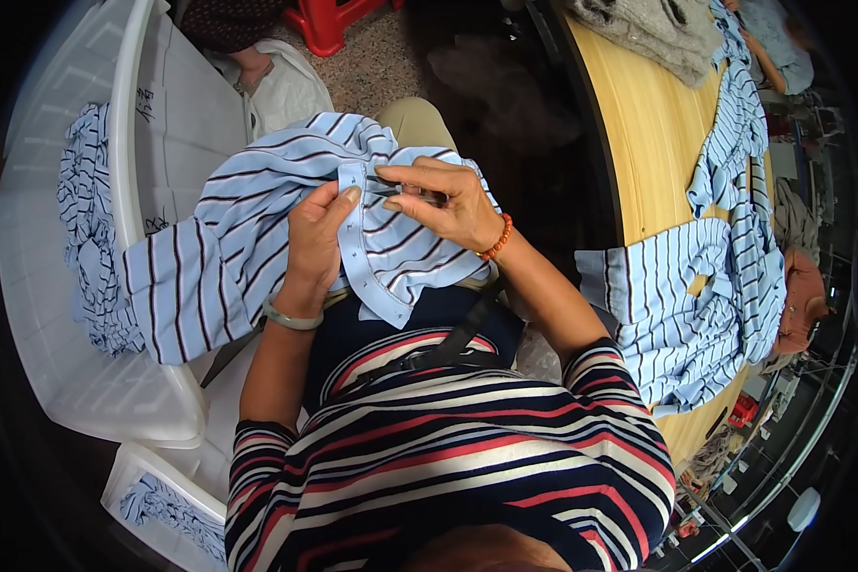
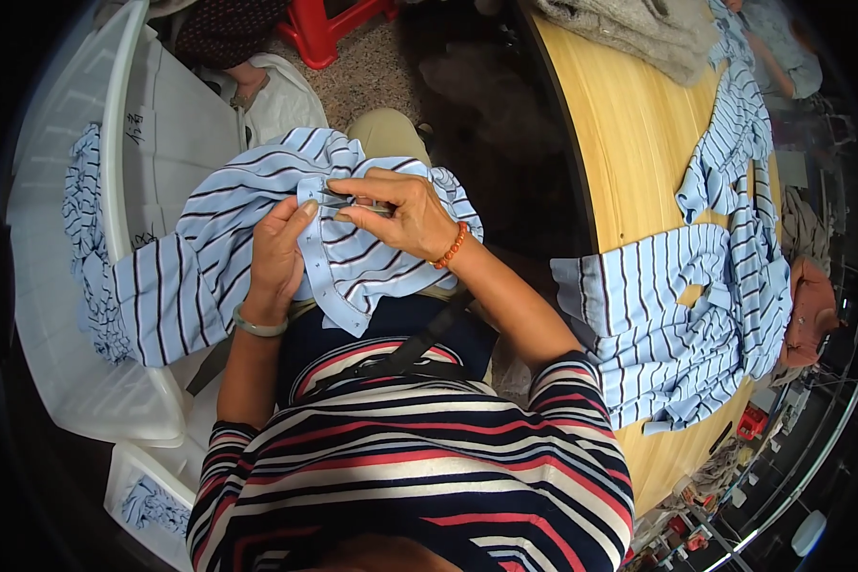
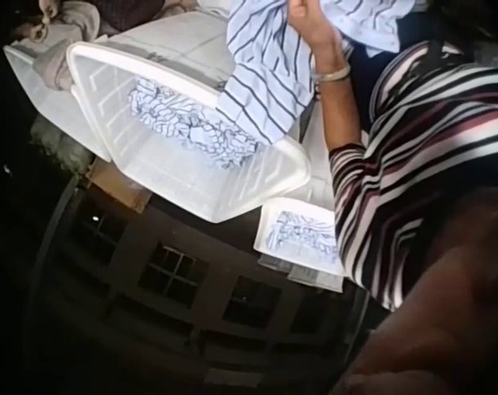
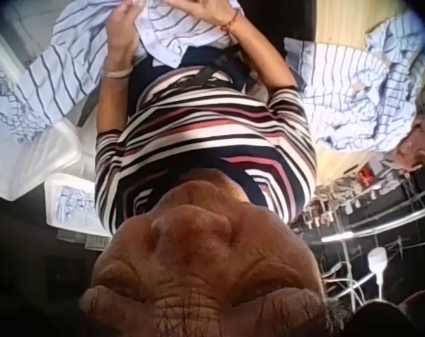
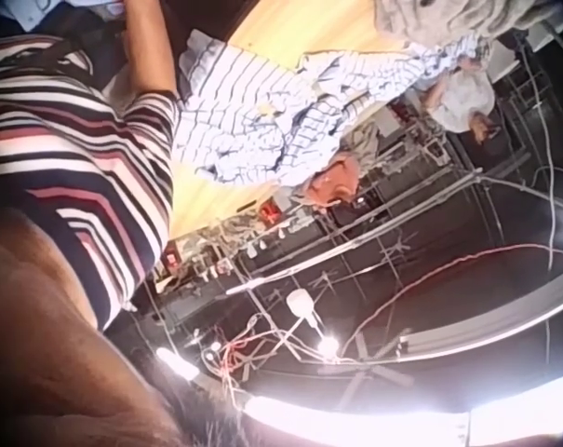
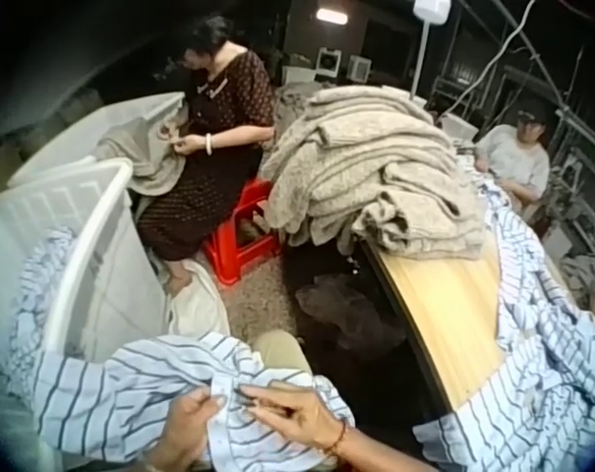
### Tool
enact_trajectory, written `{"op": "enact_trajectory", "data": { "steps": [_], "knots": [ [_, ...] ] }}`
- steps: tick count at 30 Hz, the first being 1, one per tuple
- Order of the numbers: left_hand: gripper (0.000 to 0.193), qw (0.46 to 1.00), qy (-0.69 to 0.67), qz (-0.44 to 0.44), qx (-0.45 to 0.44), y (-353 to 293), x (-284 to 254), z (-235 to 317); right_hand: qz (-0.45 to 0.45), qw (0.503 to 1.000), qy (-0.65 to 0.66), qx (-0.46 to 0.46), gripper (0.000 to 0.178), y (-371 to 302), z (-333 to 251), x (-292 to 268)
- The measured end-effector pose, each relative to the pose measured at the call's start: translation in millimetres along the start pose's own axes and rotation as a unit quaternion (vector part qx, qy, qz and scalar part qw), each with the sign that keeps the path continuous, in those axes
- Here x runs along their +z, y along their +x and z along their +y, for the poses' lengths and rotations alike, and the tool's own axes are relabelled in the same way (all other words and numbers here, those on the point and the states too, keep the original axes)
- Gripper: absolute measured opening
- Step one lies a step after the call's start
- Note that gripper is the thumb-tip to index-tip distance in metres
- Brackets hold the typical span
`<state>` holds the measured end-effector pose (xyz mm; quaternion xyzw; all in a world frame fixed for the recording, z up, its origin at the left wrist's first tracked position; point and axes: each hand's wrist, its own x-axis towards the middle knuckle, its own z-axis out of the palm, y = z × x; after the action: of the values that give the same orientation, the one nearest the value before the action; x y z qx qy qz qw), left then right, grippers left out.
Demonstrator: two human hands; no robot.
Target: Inspecting striped shirts and trimming loose threads using snips in a factory setting.
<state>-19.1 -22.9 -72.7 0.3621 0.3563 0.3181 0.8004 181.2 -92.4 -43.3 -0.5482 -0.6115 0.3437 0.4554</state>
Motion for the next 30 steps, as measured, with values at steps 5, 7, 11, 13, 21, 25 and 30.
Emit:
{"op": "enact_trajectory", "data": {
  "steps": [5, 7, 11, 13, 21, 25, 30],
  "knots": [
    [0.019, 0.999, 0.049, -0.003, 0.011, -12, 6, 12, -0.006, 1.000, 0.013, 0.011, 0.034, 13, 2, 4],
    [0.018, 0.994, 0.102, -0.011, 0.047, -15, 9, 16, -0.008, 0.999, 0.033, -0.032, 0.034, 16, 5, 6],
    [0.019, 0.997, 0.069, -0.014, 0.022, -15, 13, 20, -0.012, 0.998, 0.035, -0.059, 0.031, 17, 9, 5],
    [0.019, 0.997, 0.071, -0.013, 0.022, -14, 13, 21, -0.020, 0.998, 0.031, -0.051, 0.030, 15, 9, 3],
    [0.019, 0.998, 0.064, -0.008, 0.014, -15, 12, 21, 0.023, 0.994, 0.107, 0.017, 0.028, 10, 8, 7],
    [0.019, 0.998, 0.058, -0.014, 0.020, -14, 13, 22, 0.002, 0.996, 0.081, 0.026, 0.031, 9, 7, 5],
    [0.023, 0.999, -0.024, -0.019, -0.016, -14, 16, 25, 0.013, 0.997, 0.072, 0.010, 0.030, 7, 5, 5]
  ]
}}
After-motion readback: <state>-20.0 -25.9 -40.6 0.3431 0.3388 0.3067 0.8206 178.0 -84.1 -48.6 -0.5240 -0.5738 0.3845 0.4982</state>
